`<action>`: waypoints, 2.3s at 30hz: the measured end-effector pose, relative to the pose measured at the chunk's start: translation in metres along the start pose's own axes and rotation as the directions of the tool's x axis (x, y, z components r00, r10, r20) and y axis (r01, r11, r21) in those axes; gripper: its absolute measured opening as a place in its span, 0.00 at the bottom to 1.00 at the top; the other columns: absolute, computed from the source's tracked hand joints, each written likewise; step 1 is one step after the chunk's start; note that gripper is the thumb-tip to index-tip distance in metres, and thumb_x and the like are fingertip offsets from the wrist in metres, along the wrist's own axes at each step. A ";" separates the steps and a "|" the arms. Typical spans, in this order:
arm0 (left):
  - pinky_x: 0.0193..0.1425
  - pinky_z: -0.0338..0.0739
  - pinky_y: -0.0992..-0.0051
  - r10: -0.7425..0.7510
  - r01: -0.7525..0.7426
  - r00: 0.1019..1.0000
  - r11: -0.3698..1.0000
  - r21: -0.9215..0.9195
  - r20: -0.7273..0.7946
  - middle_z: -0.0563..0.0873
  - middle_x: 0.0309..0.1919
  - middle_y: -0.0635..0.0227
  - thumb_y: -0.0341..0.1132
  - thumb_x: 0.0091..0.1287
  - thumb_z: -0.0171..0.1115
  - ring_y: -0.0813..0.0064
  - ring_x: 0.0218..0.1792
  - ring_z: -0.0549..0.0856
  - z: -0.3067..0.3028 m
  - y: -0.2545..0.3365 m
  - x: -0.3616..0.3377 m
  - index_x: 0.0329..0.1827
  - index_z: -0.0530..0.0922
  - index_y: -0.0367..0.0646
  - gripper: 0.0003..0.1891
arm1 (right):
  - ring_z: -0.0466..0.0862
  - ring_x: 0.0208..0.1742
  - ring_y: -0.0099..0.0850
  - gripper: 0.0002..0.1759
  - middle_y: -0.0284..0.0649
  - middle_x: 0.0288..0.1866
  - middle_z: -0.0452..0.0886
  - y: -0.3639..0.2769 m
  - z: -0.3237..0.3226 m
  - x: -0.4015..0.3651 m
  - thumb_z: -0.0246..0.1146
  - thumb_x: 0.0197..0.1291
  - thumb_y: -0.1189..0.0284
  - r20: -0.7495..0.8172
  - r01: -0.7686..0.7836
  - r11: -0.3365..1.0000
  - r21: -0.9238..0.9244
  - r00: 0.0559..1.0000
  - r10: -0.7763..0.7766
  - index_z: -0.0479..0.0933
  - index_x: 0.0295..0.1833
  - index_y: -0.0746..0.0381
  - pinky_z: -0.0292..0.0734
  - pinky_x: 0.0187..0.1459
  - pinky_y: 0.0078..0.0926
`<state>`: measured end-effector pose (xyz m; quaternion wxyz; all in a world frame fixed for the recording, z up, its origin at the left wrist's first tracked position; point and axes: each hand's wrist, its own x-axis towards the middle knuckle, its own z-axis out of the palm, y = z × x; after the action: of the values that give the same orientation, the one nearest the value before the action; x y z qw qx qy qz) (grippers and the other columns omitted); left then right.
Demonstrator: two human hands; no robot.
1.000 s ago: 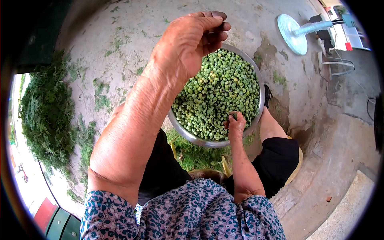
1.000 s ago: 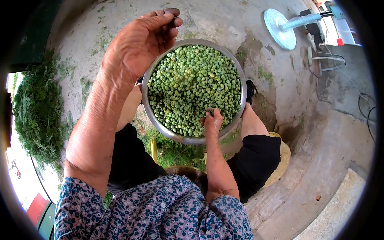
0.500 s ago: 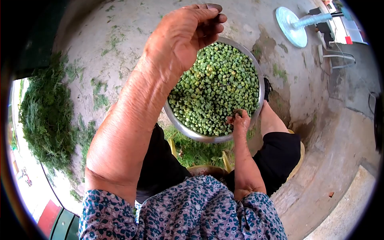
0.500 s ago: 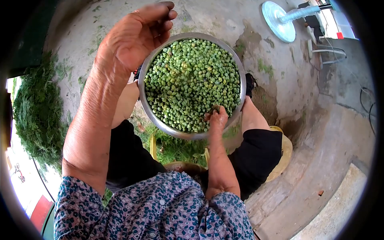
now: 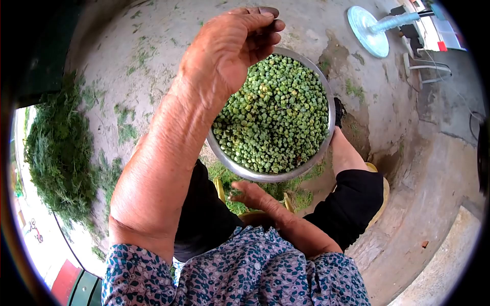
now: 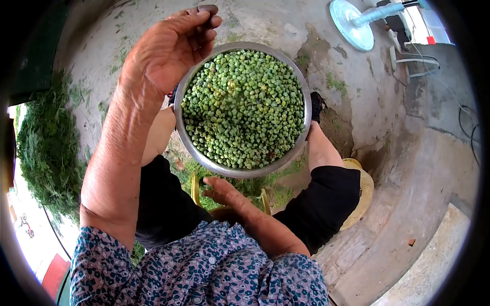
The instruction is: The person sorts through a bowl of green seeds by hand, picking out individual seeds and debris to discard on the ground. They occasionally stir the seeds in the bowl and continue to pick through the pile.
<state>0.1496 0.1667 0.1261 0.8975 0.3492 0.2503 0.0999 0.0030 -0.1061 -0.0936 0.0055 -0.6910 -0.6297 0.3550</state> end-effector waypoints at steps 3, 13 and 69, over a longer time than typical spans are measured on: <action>0.37 0.78 0.80 0.036 -0.034 0.999 0.999 0.040 -0.038 0.83 0.32 0.66 0.29 0.64 0.58 0.79 0.30 0.80 0.003 -0.002 -0.004 0.43 0.76 0.36 0.08 | 0.81 0.41 0.36 0.14 0.38 0.50 0.79 -0.014 -0.003 -0.004 0.57 0.59 0.75 0.105 -0.258 0.565 0.784 0.952 0.288 0.75 0.51 0.56 0.77 0.45 0.34; 0.40 0.77 0.75 0.075 -0.075 0.996 0.997 -0.007 -0.039 0.83 0.30 0.63 0.30 0.62 0.59 0.73 0.30 0.81 0.005 -0.003 -0.003 0.39 0.77 0.36 0.07 | 0.80 0.26 0.41 0.05 0.46 0.26 0.80 0.091 -0.020 0.006 0.64 0.47 0.76 -0.330 -0.276 0.382 0.882 0.216 0.919 0.79 0.32 0.65 0.73 0.31 0.33; 0.43 0.79 0.69 -0.453 -0.549 0.629 0.317 0.774 0.632 0.83 0.31 0.62 0.24 0.52 0.60 0.67 0.37 0.83 0.023 -0.066 -0.035 0.39 0.80 0.39 0.10 | 0.80 0.28 0.39 0.05 0.46 0.27 0.80 -0.004 -0.092 -0.049 0.61 0.53 0.76 -0.164 -0.232 0.419 0.878 0.677 0.717 0.80 0.35 0.65 0.75 0.35 0.34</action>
<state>0.1318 0.0928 0.1091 0.5183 0.8156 -0.1667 -0.1959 0.0479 -0.1073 0.0006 0.3795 -0.8320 -0.1358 0.3813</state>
